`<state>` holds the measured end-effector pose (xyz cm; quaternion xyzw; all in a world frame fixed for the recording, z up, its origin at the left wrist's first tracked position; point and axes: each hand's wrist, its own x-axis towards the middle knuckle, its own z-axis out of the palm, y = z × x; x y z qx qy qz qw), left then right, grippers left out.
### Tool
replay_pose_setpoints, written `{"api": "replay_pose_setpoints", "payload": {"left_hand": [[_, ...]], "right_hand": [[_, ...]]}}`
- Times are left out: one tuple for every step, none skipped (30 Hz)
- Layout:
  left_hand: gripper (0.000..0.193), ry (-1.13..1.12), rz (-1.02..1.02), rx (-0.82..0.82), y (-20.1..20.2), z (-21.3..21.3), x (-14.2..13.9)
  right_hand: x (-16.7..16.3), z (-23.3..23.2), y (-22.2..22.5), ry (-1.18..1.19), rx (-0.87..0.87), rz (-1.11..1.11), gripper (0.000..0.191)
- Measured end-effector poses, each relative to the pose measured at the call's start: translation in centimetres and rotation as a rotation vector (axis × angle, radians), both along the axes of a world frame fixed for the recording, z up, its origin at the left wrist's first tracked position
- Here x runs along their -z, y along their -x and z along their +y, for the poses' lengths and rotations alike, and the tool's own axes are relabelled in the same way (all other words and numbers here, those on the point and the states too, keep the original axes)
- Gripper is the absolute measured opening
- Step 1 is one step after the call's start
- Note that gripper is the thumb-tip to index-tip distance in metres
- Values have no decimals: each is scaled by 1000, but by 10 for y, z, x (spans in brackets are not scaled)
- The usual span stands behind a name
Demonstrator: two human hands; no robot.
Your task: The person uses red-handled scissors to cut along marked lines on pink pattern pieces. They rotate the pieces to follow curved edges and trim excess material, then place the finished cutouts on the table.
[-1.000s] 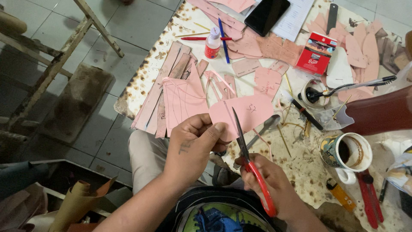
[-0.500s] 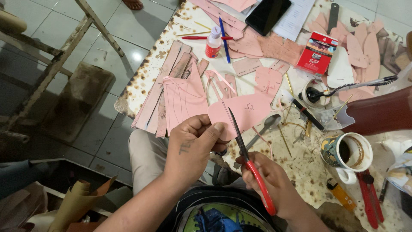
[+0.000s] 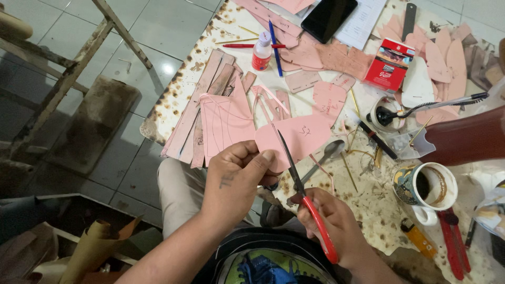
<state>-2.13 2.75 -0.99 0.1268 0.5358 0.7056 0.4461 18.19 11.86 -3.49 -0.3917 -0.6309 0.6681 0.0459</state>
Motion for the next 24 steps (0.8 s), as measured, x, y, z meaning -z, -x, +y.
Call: {"api": "replay_pose_setpoints", "payload": {"left_hand": [[20, -12, -4, -1, 0, 0, 0], [20, -22, -8, -2, 0, 0, 0], [20, -34, -12, -2, 0, 0, 1], [20, -26, -8, -2, 0, 0, 1], [20, -18, -5, -1, 0, 1, 1], [20, -9, -3, -1, 0, 1, 1], [21, -16, -5, 0, 0, 1, 1], [21, -22, -6, 1, 0, 1, 1], [21, -29, -7, 2, 0, 1, 1], [21, -19, -8, 3, 1, 1, 1], [21, -8, -8, 4, 1, 2, 1], [22, 4, -10, 5, 1, 1, 0], [22, 12, -12, 6, 1, 1, 0], [22, 19, -14, 7, 1, 1, 0], [22, 25, -15, 8, 2, 1, 0], [23, 18, -16, 11, 2, 1, 0], [24, 13, -17, 14, 1, 1, 0], [26, 7, -19, 17, 1, 1, 1], [27, -4, -33, 11, 2, 2, 1], [30, -16, -48, 6, 3, 3, 1], [33, -26, -63, 0, 4, 3, 2], [35, -60, -28, -16, 5, 3, 2], [36, -94, 7, -32, 7, 3, 3], [38, -128, 41, -47, 9, 3, 3]], "right_hand": [[0, 0, 0, -12, 7, -28, 39], [-1, 0, 1, -24, 13, -57, 38], [-1, 0, 1, -35, 20, -86, 37], [-2, 0, 1, -19, 35, -75, 36], [-2, -1, 2, -2, 49, -63, 35], [-3, -1, 2, 15, 64, -53, 34], [-4, -2, 2, 8, 52, -36, 34], [-5, -2, 1, 1, 39, -19, 33], [-5, -2, 1, -6, 28, -2, 33], [-6, -2, 1, -8, 34, -11, 32], [-6, -2, 1, -11, 40, -21, 31], [-7, -2, 0, -12, 45, -31, 30], [-7, -3, 0, 5, 50, -30, 30], [-7, -3, 1, 21, 54, -28, 31], [-7, -3, 1, 36, 59, -25, 31], [-8, -3, 1, 26, 57, -28, 31], [-8, -3, 1, 17, 55, -31, 32], [-9, -3, 0, 7, 53, -34, 32], [-9, -2, 0, 8, 57, -36, 33], [-8, -2, 0, 10, 61, -38, 33], [-7, -2, -1, 12, 66, -40, 35], [-6, -1, -1, 28, 53, -38, 36], [-4, 0, -2, 44, 40, -37, 37], [-2, 1, -3, 61, 27, -35, 38]]}}
